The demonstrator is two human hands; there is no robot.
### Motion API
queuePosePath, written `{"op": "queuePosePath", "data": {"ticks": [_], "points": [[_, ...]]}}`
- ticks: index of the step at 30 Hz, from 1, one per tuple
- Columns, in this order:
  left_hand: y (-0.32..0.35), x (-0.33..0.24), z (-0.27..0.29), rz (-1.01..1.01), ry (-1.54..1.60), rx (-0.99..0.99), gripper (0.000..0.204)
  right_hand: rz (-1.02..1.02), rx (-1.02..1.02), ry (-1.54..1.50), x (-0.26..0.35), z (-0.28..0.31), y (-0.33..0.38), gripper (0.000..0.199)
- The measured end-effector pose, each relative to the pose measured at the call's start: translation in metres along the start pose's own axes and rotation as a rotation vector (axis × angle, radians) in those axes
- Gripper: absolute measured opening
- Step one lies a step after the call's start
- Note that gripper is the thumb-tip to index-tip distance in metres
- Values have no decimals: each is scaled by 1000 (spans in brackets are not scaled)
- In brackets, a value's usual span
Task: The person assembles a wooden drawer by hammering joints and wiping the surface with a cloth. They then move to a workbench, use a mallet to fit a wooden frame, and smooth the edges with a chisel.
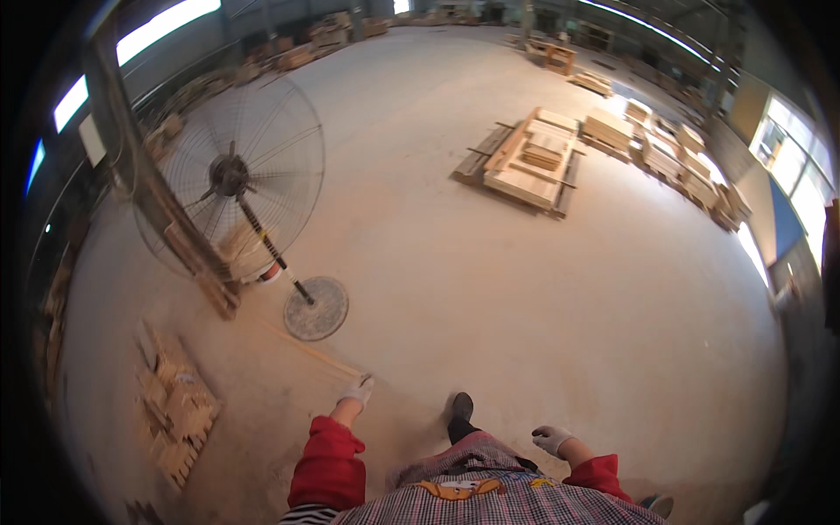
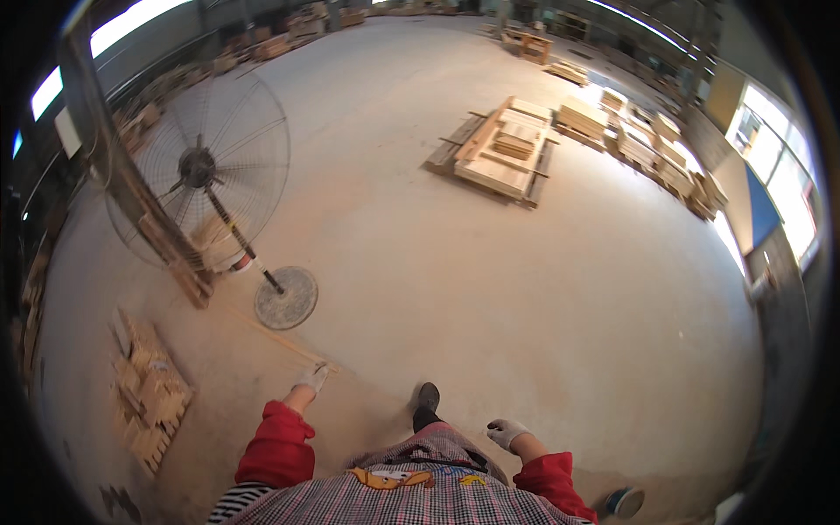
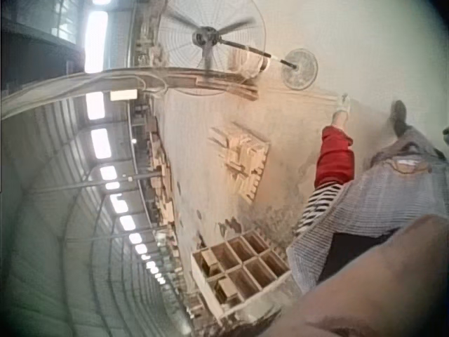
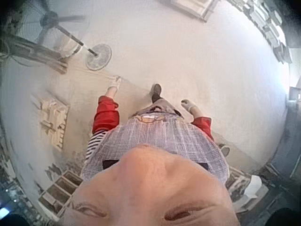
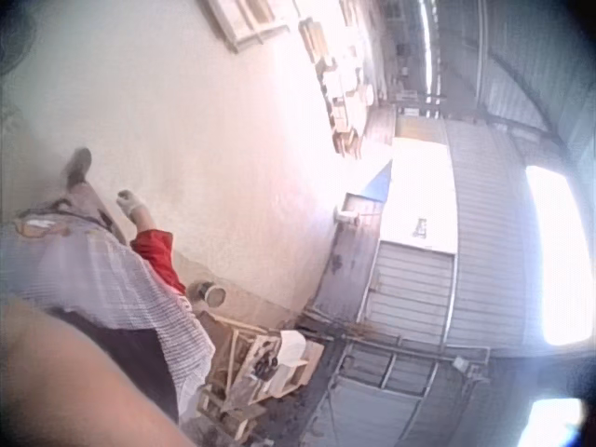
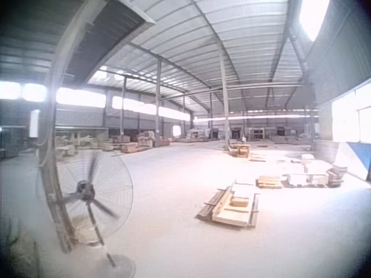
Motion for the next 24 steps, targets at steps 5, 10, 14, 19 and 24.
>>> {"op": "queuePosePath", "data": {"ticks": [5,10,14,19,24], "points": [[-53,-13,-2,5,14,189,44,113,46,-43,95,78,-158,45],[-35,102,-4,417,-47,189,46,354,63,74,291,179,-232,43],[-12,168,-7,972,-162,431,51,342,114,38,380,215,-338,41],[-59,214,-12,950,-141,277,53,329,231,79,464,219,-435,40],[-267,106,67,679,71,99,42,361,256,37,557,257,-504,37]]}}
Point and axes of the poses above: each hand's wrist, its own y-axis away from the middle knuckle, its own z-axis out of the back of the hand, x = y × z, the point moved 5 cm from there along -y, towards the middle knuckle, and after that the axes turned 2 degrees about -x, right-handed, at the moved point
